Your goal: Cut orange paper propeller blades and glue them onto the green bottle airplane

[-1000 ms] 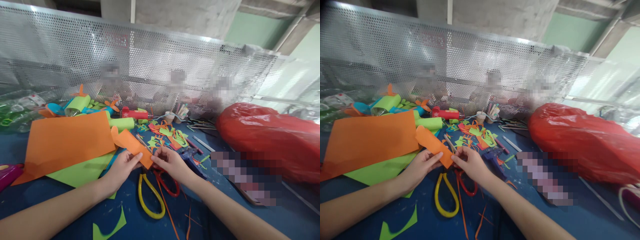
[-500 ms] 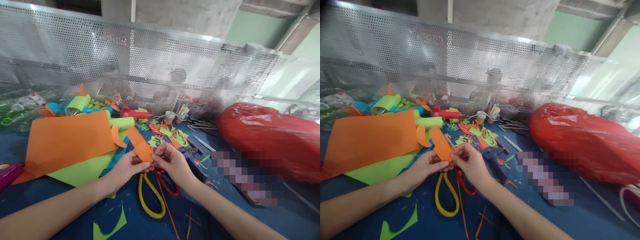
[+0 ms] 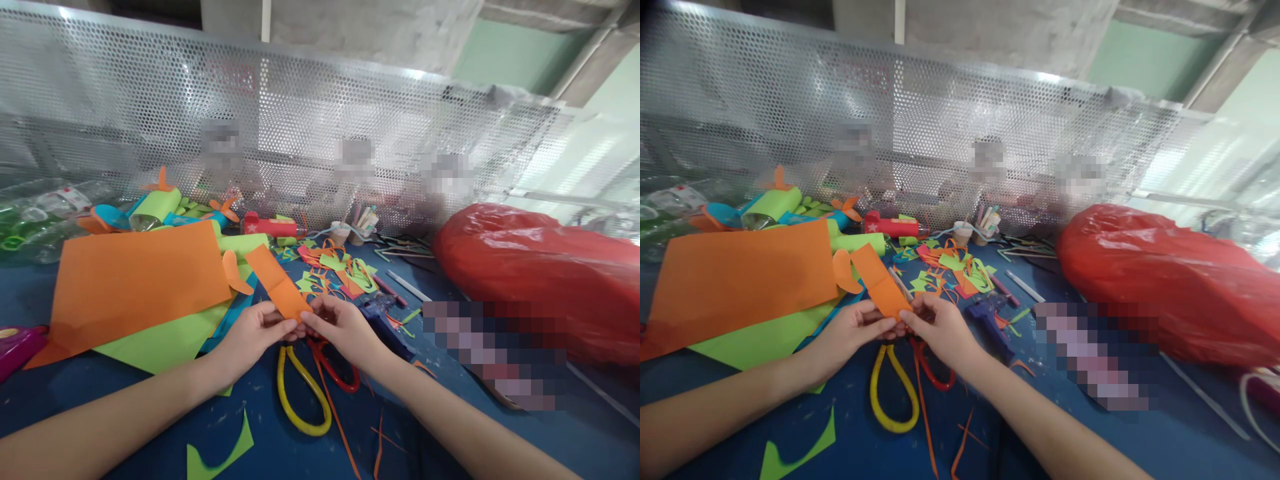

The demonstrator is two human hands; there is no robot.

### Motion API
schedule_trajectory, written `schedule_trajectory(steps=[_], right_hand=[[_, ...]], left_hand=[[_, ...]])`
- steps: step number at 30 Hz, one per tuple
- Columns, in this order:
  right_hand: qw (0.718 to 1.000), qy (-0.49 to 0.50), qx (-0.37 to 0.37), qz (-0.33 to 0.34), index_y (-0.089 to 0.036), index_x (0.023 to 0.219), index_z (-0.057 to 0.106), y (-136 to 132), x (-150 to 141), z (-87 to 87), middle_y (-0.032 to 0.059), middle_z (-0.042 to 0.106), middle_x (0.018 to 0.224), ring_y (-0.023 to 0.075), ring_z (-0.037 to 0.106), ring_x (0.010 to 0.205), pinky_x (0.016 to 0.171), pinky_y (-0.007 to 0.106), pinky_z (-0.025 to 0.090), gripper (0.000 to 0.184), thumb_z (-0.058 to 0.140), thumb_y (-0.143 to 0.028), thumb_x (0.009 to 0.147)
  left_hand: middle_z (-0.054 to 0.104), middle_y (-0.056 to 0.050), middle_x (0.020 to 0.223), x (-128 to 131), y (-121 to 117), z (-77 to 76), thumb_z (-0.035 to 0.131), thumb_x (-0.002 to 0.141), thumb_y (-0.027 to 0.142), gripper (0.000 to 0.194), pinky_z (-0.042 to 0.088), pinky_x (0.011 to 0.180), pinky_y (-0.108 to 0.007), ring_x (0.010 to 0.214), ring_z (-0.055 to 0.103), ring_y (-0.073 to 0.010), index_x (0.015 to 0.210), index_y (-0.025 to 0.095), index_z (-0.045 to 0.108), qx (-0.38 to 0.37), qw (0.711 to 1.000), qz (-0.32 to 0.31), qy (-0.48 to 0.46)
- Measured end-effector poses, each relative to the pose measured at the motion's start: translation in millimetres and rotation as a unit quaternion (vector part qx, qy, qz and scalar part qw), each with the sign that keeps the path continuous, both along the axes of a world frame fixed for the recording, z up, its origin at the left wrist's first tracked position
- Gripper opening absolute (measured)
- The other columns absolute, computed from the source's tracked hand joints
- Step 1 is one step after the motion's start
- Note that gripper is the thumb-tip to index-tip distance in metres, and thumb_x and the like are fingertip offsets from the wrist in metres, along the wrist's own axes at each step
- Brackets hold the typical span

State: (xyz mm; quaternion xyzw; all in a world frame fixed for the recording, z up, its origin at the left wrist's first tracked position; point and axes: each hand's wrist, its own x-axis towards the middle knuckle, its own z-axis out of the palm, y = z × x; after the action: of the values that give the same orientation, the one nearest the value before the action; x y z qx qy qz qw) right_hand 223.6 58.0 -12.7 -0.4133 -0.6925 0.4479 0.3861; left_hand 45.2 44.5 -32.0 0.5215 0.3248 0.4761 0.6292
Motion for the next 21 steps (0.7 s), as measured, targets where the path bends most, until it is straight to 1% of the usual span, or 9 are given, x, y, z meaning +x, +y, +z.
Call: schedule_trajectory(steps=[6, 13, 17, 21], right_hand=[[1.000, -0.014, 0.000, 0.000, -0.021, 0.072, 0.052, -2.4, 0.1, 2.2, 0.0001, 0.066, 0.067, 0.0156, 0.060, 0.060, 0.056, 0.027, 0.047, 0.029, 0.065, -0.046, 0.080], [1.000, -0.026, 0.012, -0.008, -0.021, 0.070, 0.053, -3.8, -1.0, -0.1, -0.0006, 0.062, 0.065, 0.0151, 0.057, 0.058, 0.055, 0.027, 0.045, 0.031, 0.064, -0.048, 0.080], [0.999, -0.034, 0.015, 0.008, -0.021, 0.068, 0.053, -4.9, -3.1, -1.8, -0.0024, 0.057, 0.059, 0.0139, 0.052, 0.053, 0.051, 0.026, 0.041, 0.034, 0.063, -0.051, 0.079], [0.999, -0.040, 0.021, 0.028, -0.021, 0.066, 0.053, -4.6, -3.7, -4.3, -0.0031, 0.054, 0.057, 0.0135, 0.051, 0.051, 0.051, 0.026, 0.040, 0.035, 0.062, -0.052, 0.080]], left_hand=[[0.076, -0.009, 0.089, 0.4, -1.0, 2.1, 0.073, 0.076, 0.027, 0.022, 0.053, 0.080, -0.036, 0.079, 0.070, -0.0216, 0.094, 0.015, 0.070, 0.003, 1.000, 0.000, 0.006], [0.075, -0.008, 0.089, 0.0, -1.7, 1.1, 0.071, 0.077, 0.028, 0.020, 0.052, 0.080, -0.036, 0.080, 0.069, -0.0219, 0.094, 0.017, 0.071, 0.019, 1.000, 0.006, 0.014], [0.074, -0.006, 0.088, -0.9, -2.5, 0.5, 0.069, 0.078, 0.026, 0.018, 0.052, 0.079, -0.033, 0.077, 0.068, -0.0199, 0.095, 0.019, 0.072, 0.036, 0.999, 0.019, 0.027], [0.073, -0.006, 0.091, -2.0, -2.7, -0.3, 0.068, 0.079, 0.025, 0.018, 0.051, 0.078, -0.032, 0.079, 0.067, -0.0201, 0.096, 0.019, 0.071, 0.049, 0.998, 0.022, 0.043]])
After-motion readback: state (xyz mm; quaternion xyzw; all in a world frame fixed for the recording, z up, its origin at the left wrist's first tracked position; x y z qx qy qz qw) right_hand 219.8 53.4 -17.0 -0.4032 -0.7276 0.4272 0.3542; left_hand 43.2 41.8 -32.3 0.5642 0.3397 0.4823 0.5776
